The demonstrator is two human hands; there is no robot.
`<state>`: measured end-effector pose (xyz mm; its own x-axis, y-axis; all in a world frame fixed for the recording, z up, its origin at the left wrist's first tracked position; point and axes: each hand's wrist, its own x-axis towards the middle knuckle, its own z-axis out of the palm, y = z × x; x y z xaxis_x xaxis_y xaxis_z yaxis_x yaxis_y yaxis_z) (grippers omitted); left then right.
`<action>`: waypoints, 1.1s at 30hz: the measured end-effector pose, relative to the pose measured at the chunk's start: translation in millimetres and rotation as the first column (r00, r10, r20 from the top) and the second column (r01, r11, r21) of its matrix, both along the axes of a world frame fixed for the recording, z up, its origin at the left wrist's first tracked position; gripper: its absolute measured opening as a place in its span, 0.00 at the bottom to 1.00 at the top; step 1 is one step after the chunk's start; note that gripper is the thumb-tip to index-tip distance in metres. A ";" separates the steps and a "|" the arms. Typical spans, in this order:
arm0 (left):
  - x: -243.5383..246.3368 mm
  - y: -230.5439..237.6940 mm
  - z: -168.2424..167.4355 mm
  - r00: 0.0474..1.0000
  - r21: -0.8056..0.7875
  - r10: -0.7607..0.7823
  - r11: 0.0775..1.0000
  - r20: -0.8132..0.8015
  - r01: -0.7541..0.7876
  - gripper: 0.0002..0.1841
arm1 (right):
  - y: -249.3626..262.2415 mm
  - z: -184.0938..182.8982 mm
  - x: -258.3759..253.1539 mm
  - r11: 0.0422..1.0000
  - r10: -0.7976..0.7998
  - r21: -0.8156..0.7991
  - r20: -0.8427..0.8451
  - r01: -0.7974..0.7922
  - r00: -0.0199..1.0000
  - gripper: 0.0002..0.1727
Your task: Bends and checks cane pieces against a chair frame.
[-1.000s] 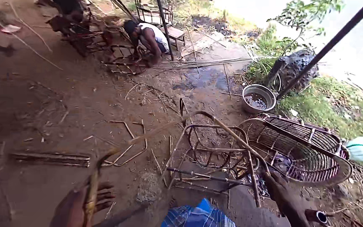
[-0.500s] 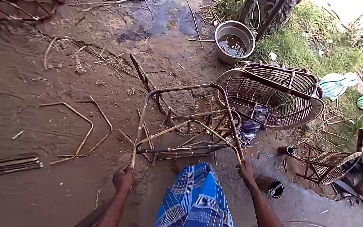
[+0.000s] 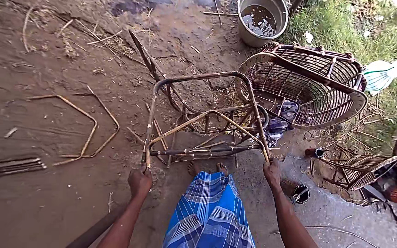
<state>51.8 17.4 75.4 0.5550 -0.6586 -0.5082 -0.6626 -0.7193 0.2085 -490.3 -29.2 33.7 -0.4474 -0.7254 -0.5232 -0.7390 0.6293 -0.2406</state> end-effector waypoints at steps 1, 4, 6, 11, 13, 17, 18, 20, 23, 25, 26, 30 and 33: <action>-0.1 0.6 1.5 1.000 0.010 -0.007 1.000 -0.010 0.007 0.19 | -0.8 2.6 0.8 1.000 -0.004 0.004 -0.012 0.004 1.000 0.22; 1.2 1.2 3.0 1.000 0.041 0.006 0.999 -0.023 -0.005 0.19 | -9.8 9.9 1.4 0.998 -0.032 0.052 -0.053 0.035 0.998 0.22; 1.0 2.8 1.2 1.000 0.055 0.020 0.998 -0.021 -0.019 0.20 | -10.6 12.8 -2.3 0.997 -0.033 0.064 -0.091 0.038 0.995 0.21; 4.3 6.3 0.1 1.000 0.060 0.030 0.998 0.003 -0.030 0.21 | 4.3 -4.9 -18.6 1.000 0.010 0.001 -0.026 -0.010 1.000 0.20; 2.9 8.3 7.5 1.000 0.062 0.009 0.998 0.008 -0.009 0.20 | 5.4 -8.8 -24.6 1.000 0.014 -0.013 0.011 -0.014 1.000 0.19; 3.7 17.7 13.3 1.000 0.067 -0.009 0.998 0.013 0.008 0.20 | 4.0 -8.9 -26.9 0.998 0.061 0.010 0.013 -0.061 0.998 0.18; 3.5 17.1 12.8 1.000 0.061 -0.007 0.998 0.015 0.006 0.20 | 2.5 -8.8 -25.9 0.998 0.065 0.011 0.009 -0.065 0.998 0.19; 2.3 14.0 12.7 1.000 0.044 0.004 0.999 0.017 -0.005 0.20 | 1.1 -9.3 -24.6 0.997 0.071 0.005 0.006 -0.071 0.997 0.18; 1.7 15.1 12.2 0.999 0.042 0.030 0.999 0.014 -0.031 0.20 | 5.8 -9.7 -25.7 0.998 0.058 -0.027 0.031 -0.057 0.998 0.18; 2.7 20.6 13.1 0.998 0.026 0.060 0.998 0.012 -0.060 0.20 | 10.0 -12.0 -27.7 0.997 0.057 -0.046 0.043 -0.055 0.997 0.18; 3.7 23.0 13.5 0.998 0.016 0.069 0.997 0.010 -0.069 0.20 | 10.4 -13.2 -27.3 0.997 0.057 -0.050 0.041 -0.055 0.998 0.18; 9.2 21.4 12.9 0.997 0.007 0.075 0.997 -0.010 -0.075 0.20 | 4.2 -17.7 -16.7 1.000 0.021 -0.012 0.041 -0.020 0.999 0.21; 13.9 14.6 11.8 0.997 0.018 0.074 0.997 -0.019 -0.073 0.20 | 1.2 -17.6 -14.8 0.998 -0.058 -0.006 0.081 0.059 0.995 0.24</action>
